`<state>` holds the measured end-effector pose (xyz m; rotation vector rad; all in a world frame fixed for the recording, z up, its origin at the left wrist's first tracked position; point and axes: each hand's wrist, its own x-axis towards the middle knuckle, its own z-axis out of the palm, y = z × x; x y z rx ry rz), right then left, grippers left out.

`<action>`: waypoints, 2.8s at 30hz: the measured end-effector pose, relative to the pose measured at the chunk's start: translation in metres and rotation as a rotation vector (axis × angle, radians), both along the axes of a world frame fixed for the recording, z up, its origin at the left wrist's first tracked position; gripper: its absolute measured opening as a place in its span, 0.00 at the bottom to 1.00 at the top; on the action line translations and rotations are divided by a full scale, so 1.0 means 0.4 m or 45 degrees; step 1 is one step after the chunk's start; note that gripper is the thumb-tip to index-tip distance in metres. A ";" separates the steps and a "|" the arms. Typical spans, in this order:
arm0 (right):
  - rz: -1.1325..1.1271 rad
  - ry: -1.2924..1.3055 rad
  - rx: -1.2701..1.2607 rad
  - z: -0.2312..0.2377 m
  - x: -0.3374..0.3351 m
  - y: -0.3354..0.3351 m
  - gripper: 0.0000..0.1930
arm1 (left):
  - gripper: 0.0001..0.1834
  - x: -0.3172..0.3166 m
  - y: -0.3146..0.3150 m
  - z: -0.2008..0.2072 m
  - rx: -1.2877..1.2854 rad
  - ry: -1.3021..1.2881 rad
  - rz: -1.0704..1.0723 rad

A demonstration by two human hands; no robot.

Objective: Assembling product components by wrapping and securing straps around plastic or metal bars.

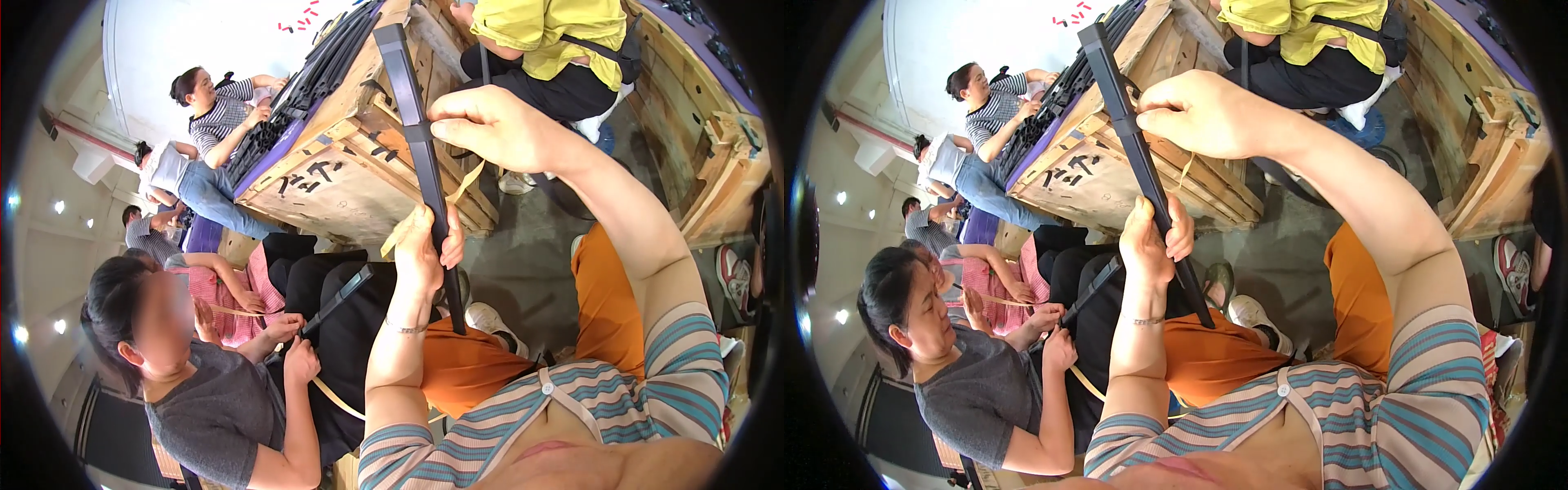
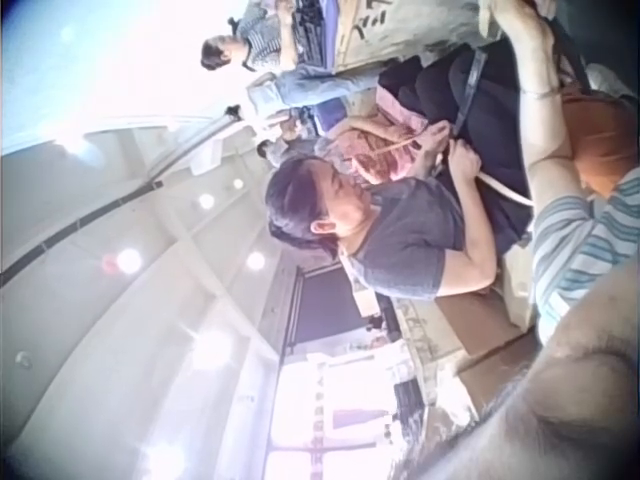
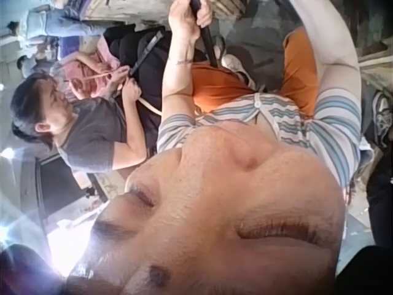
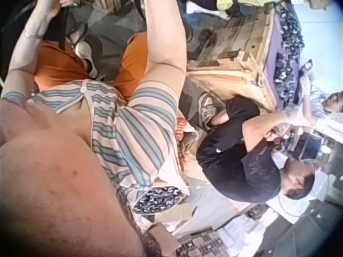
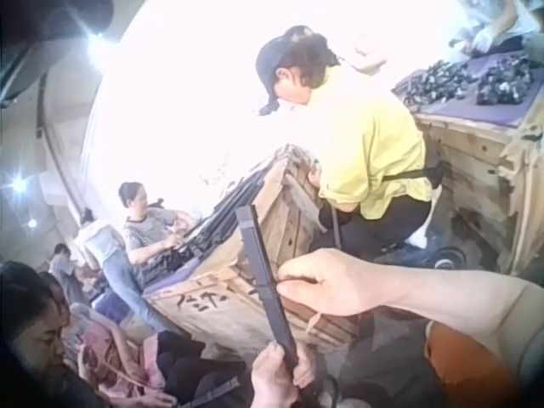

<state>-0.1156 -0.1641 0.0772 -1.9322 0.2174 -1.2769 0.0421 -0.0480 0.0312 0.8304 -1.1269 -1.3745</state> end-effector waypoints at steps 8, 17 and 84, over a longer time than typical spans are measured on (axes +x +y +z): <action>-0.031 -0.025 0.155 0.012 0.031 0.025 0.07 | 0.25 -0.009 -0.009 -0.007 -0.029 0.149 -0.178; 0.107 0.132 0.283 -0.043 0.091 -0.009 0.07 | 0.24 -0.053 0.009 0.009 -0.089 0.161 -0.460; 0.372 0.311 0.394 -0.070 0.054 0.002 0.10 | 0.08 0.007 0.009 0.006 -0.045 -0.109 0.748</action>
